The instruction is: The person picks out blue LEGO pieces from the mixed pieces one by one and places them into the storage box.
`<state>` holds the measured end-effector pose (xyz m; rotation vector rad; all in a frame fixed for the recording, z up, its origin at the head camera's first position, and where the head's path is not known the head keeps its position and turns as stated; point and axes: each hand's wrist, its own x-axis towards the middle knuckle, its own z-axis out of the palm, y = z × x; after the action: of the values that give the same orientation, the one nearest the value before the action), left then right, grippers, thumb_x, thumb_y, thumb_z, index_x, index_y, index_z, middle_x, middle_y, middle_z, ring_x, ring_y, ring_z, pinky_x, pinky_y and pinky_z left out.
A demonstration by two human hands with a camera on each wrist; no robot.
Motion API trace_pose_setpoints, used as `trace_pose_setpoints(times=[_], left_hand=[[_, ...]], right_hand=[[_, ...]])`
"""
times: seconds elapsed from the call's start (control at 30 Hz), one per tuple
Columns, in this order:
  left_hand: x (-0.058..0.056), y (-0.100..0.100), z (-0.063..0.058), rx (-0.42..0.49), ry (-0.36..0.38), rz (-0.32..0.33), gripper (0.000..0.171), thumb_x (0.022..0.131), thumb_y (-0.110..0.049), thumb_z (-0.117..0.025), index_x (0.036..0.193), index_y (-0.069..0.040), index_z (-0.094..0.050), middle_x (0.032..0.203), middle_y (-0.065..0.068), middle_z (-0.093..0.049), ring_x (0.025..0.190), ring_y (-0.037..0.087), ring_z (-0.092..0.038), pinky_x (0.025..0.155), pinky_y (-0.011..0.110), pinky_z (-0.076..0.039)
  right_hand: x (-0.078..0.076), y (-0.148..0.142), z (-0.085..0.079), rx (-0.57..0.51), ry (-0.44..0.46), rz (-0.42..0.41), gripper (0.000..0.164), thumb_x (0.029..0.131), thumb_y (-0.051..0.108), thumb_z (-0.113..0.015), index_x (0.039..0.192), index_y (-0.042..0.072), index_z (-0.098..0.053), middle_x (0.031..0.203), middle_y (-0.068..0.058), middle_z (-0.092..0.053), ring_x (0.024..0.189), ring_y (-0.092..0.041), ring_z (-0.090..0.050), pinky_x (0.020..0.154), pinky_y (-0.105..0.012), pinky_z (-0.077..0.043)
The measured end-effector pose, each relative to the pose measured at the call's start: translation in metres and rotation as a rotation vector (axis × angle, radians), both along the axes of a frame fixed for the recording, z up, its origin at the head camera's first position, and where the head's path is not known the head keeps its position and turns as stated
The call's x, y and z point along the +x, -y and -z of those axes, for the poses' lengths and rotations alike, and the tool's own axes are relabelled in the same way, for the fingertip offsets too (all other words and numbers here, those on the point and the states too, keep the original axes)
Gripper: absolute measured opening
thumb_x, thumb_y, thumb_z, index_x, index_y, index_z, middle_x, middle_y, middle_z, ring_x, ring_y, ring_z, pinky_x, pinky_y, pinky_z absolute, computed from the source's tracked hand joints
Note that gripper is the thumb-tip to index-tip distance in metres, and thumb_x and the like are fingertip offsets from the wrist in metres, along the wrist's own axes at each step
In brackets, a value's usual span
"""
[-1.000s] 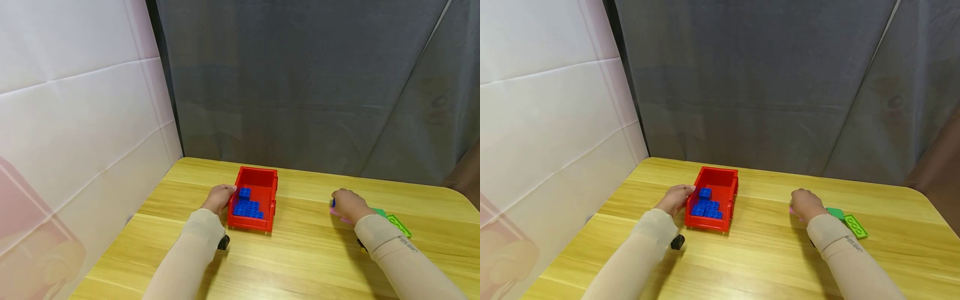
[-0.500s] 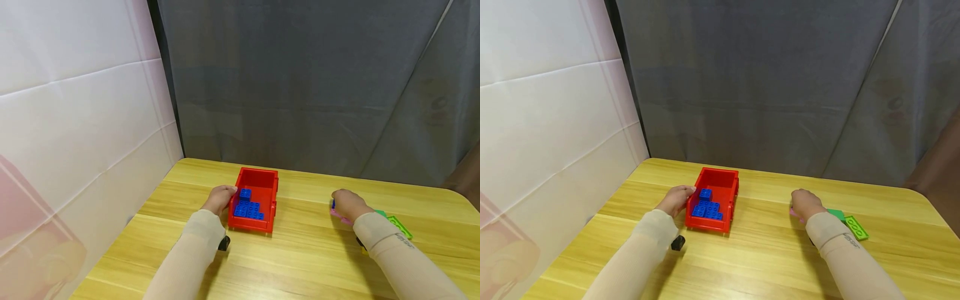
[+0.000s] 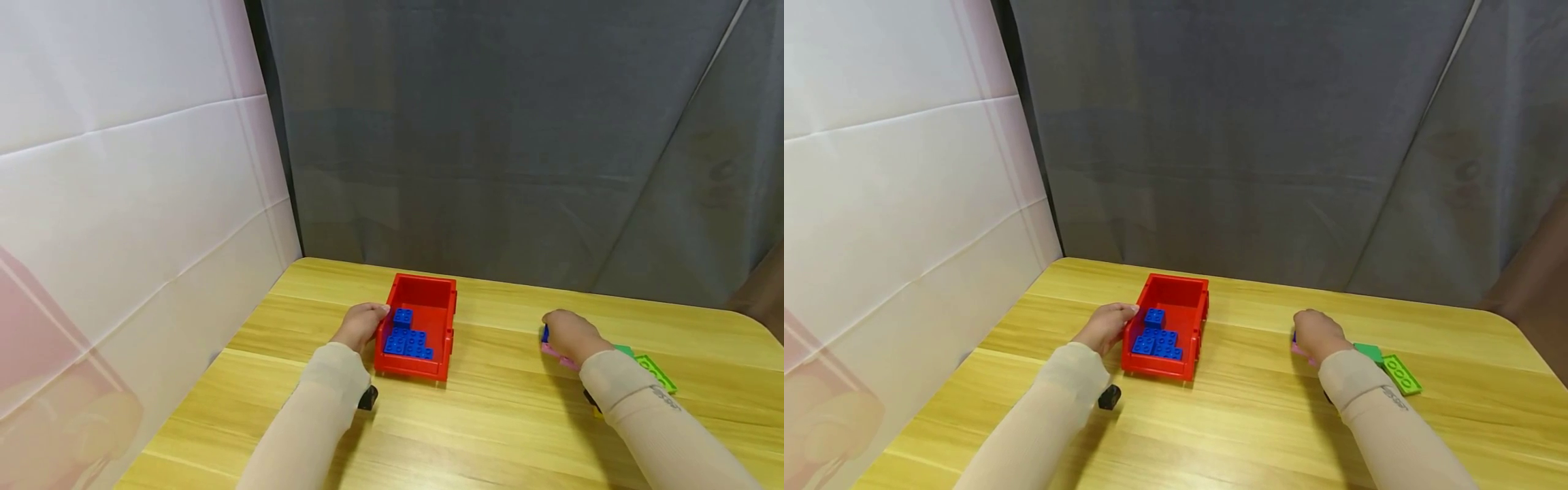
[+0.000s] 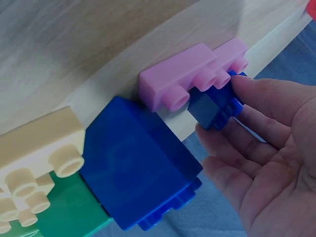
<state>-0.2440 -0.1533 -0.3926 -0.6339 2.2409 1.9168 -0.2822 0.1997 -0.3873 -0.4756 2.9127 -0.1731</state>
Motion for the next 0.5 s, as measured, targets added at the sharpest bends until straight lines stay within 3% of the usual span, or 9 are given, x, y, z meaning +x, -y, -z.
trace_pose_setpoints(times=[0.2, 0.5], left_hand=[[0.001, 0.001, 0.000, -0.003, -0.002, 0.007, 0.033, 0.101, -0.021, -0.051, 0.125, 0.001, -0.057, 0.130, 0.019, -0.055, 0.120, 0.035, -0.050, 0.106, 0.046, -0.040], [0.001, 0.001, 0.000, 0.015, -0.001, 0.007, 0.033, 0.101, -0.020, -0.051, 0.124, 0.002, -0.058, 0.128, 0.019, -0.056, 0.119, 0.034, -0.051, 0.106, 0.045, -0.041]], right_hand=[[0.003, 0.005, -0.005, -0.020, -0.091, -0.056, 0.030, 0.086, -0.006, -0.056, 0.115, -0.010, -0.062, 0.106, -0.026, -0.063, 0.093, -0.034, -0.062, 0.086, -0.051, -0.051], [0.011, 0.021, -0.016, -0.084, -0.181, -0.079, 0.036, 0.087, 0.000, -0.066, 0.121, -0.011, -0.059, 0.113, -0.028, -0.060, 0.103, -0.042, -0.061, 0.087, -0.051, -0.051]])
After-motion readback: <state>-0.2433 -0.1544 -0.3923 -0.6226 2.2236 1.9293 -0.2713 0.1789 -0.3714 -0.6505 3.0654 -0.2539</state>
